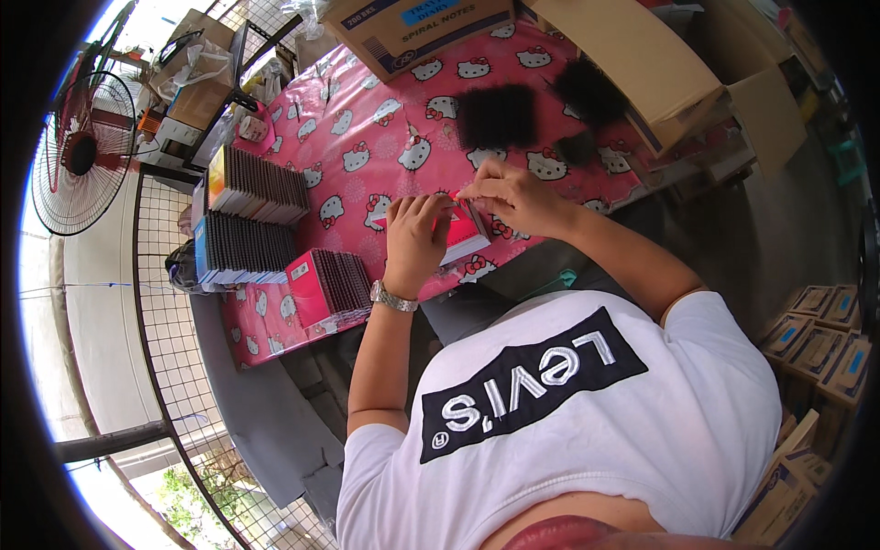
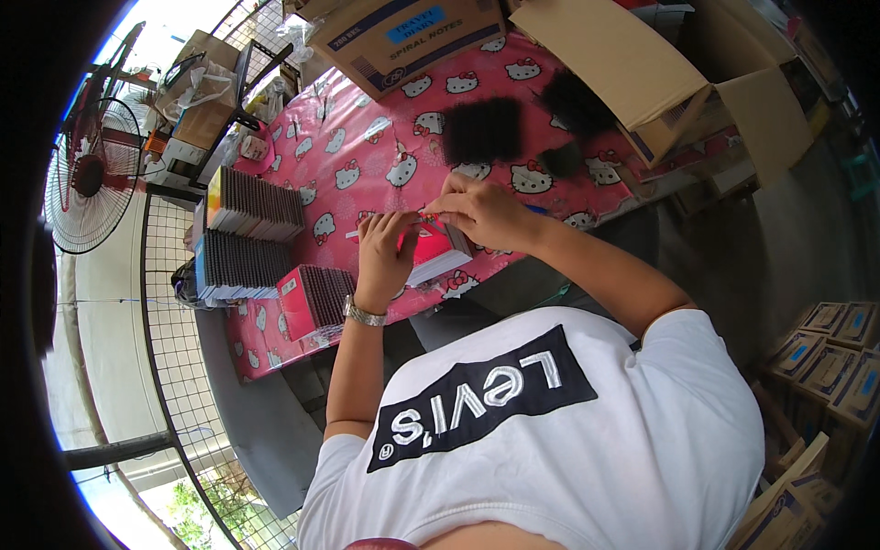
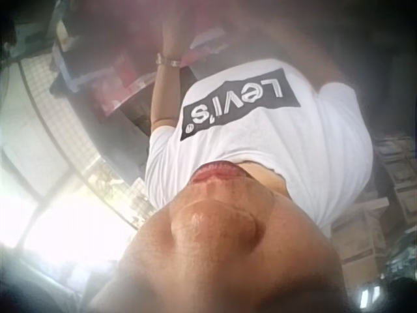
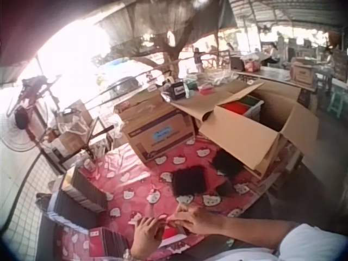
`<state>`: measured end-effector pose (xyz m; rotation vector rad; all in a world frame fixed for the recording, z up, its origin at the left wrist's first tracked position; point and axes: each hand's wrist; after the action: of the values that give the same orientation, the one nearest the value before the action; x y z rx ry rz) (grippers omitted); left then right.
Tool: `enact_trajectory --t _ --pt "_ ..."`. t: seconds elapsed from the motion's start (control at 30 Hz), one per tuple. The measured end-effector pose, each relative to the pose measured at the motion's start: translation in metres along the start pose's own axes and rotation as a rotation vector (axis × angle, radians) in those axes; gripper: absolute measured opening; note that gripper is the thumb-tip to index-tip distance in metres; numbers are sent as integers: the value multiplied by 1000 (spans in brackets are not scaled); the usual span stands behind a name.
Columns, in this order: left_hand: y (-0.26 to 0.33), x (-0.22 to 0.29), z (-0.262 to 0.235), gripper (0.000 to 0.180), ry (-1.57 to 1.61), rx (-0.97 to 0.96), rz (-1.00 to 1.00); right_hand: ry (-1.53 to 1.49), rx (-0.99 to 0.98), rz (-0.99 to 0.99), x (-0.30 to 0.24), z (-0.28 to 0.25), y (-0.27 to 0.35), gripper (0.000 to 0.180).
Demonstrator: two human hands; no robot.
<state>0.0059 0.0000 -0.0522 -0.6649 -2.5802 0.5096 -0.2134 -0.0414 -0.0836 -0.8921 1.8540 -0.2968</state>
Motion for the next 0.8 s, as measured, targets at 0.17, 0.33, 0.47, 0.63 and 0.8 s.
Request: enact_trajectory --t 0.17,0.33,0.47,0.63,0.8 --pt "3 6 7 28 2 80 -26 -207 -129 308 -16 -6 -8 30" --pt "3 3 4 32 -44 20 55 -114 -283 387 -19 -7 -14 39" --pt "8 0 -4 28 -58 -30 70 50 -188 224 -40 0 -14 33" --pt "3 -3 -3 25 -25 -23 114 -20 181 657 68 -29 -4 42" --pt "8 -1 -3 21 -200 -11 59 904 -77 681 131 -59 64 56"
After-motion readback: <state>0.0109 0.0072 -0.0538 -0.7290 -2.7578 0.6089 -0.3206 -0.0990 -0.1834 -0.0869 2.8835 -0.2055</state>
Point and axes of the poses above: each hand's wrist, its own y-axis away from the middle knuckle, its own z-axis out of the palm, x = y × z, and after that the axes turned 4 degrees about x, right-handed
